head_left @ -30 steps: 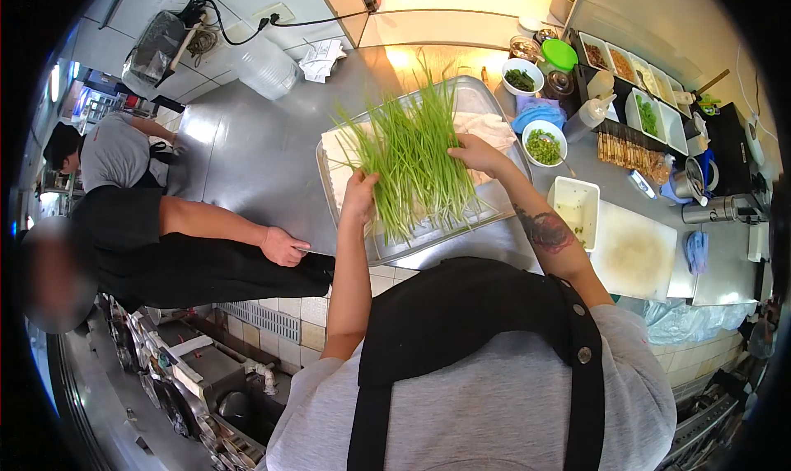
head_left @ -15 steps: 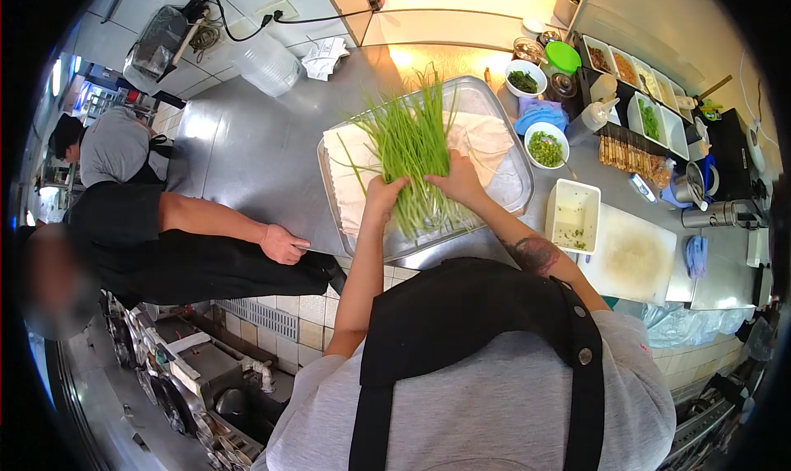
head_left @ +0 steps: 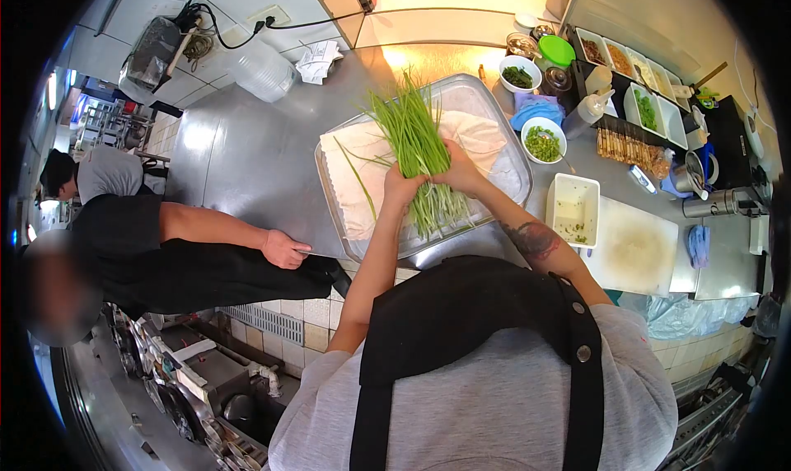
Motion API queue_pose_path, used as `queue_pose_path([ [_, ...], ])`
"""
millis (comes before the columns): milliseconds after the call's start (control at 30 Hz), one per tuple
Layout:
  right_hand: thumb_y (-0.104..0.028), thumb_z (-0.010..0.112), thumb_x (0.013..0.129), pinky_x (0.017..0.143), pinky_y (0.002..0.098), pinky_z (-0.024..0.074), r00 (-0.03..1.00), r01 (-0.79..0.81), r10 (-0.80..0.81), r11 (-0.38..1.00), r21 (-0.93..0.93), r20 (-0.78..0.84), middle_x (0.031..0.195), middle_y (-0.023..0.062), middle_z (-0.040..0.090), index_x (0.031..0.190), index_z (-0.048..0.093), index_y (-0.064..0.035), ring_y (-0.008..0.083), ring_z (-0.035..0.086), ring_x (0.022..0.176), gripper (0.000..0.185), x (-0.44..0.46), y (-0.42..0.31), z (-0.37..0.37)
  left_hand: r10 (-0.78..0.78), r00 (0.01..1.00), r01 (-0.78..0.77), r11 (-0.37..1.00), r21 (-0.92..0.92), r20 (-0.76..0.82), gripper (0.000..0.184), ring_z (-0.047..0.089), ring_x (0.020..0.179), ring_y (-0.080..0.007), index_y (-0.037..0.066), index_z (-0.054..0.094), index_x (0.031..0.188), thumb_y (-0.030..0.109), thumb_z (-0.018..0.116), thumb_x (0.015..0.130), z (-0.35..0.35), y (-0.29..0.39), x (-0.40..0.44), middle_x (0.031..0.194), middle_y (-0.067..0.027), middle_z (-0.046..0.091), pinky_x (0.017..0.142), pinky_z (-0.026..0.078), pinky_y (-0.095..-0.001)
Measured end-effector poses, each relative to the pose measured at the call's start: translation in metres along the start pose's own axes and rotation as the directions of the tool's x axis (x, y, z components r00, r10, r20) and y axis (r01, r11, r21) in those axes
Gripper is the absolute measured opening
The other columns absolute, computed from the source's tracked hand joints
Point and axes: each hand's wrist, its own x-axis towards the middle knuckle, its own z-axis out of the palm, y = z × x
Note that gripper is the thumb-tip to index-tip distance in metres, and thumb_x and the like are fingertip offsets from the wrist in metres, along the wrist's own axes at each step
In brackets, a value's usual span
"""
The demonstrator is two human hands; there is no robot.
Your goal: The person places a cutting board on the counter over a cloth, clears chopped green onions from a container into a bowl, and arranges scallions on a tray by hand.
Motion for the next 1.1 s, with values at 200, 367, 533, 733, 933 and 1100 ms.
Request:
queue_pose_path([
  [200,-0.001,0.067,0.071,0.093,0.0314,0.0443,0.998,-0.053,0.045,0.964,0.262,0.034,0.119,0.013,0.059,0.133,0.04,0.0001,0.0217,0.058,0.107,0.067,-0.003,-0.001,-0.034,-0.08,0.997,0.077,0.952,-0.296,0.002,0.037,0.065,0.084,-0.0213,-0.002,0.057,0.111,-0.008,0.058,0.075,-0.032,0.025,-0.011,0.099,-0.0111,0.065,0.073,0.054,-0.0326],
  [367,-0.004,0.065,0.07,0.089,0.037,0.0464,0.965,0.05,-0.123,0.953,-0.3,-0.23,0.108,0.0196,0.062,0.117,0.056,-0.002,0.0339,0.059,0.101,0.048,-0.001,0.012,-0.051,0.114,0.986,-0.068,0.944,0.324,-0.123,0.048,0.062,0.092,-0.0285,-0.006,0.048,0.12,0.005,0.062,0.075,-0.064,0.009,-0.02,0.106,-0.019,0.062,0.079,0.051,-0.0365],
  [533,-0.009,0.064,0.073,0.079,0.0424,0.0486,0.799,0.274,-0.508,0.785,-0.556,-0.323,0.087,0.017,0.062,0.098,0.064,-0.0054,0.0356,0.059,0.088,0.025,0.002,-0.013,-0.039,0.399,0.896,-0.197,0.748,0.633,-0.193,0.068,0.036,0.122,-0.0438,-0.008,0.039,0.128,0.015,0.069,0.072,-0.047,0.004,-0.04,0.132,-0.0295,0.039,0.105,0.029,-0.0475],
  [733,-0.017,0.066,0.074,0.07,0.041,0.0507,0.898,0.26,-0.43,0.692,-0.674,-0.095,0.08,0.0126,0.062,0.076,0.067,-0.0061,0.0308,0.062,0.081,0.011,0.029,-0.021,-0.022,0.506,0.846,-0.265,0.674,0.69,-0.169,0.064,0.033,0.125,-0.0438,-0.006,0.041,0.128,0.014,0.068,0.074,-0.033,-0.001,-0.071,0.132,-0.0291,0.037,0.107,0.026,-0.0491],
  [933,-0.028,0.075,0.069,0.065,0.0424,0.0523,0.961,0.003,-0.227,0.58,-0.815,-0.158,0.078,0.0126,0.064,0.074,0.07,-0.0078,0.0304,0.064,0.073,0.021,0.022,-0.021,-0.011,0.485,0.849,-0.24,0.706,0.667,-0.209,0.047,0.039,0.12,-0.0398,-0.002,0.051,0.118,0.01,0.066,0.076,-0.039,0.006,-0.088,0.128,-0.025,0.042,0.101,0.032,-0.0453],
  [1100,-0.027,0.076,0.07,0.061,0.0369,0.0521,0.972,-0.061,-0.092,0.789,-0.611,-0.215,0.072,0.0122,0.067,0.075,0.071,-0.0072,0.027,0.066,0.066,0.021,0.017,-0.017,-0.011,0.423,0.893,-0.315,0.833,0.455,-0.155,0.026,0.058,0.091,-0.0251,-0.001,0.061,0.102,0.01,0.067,0.079,-0.02,0.019,-0.074,0.103,-0.0163,0.06,0.08,0.047,-0.0345],
])
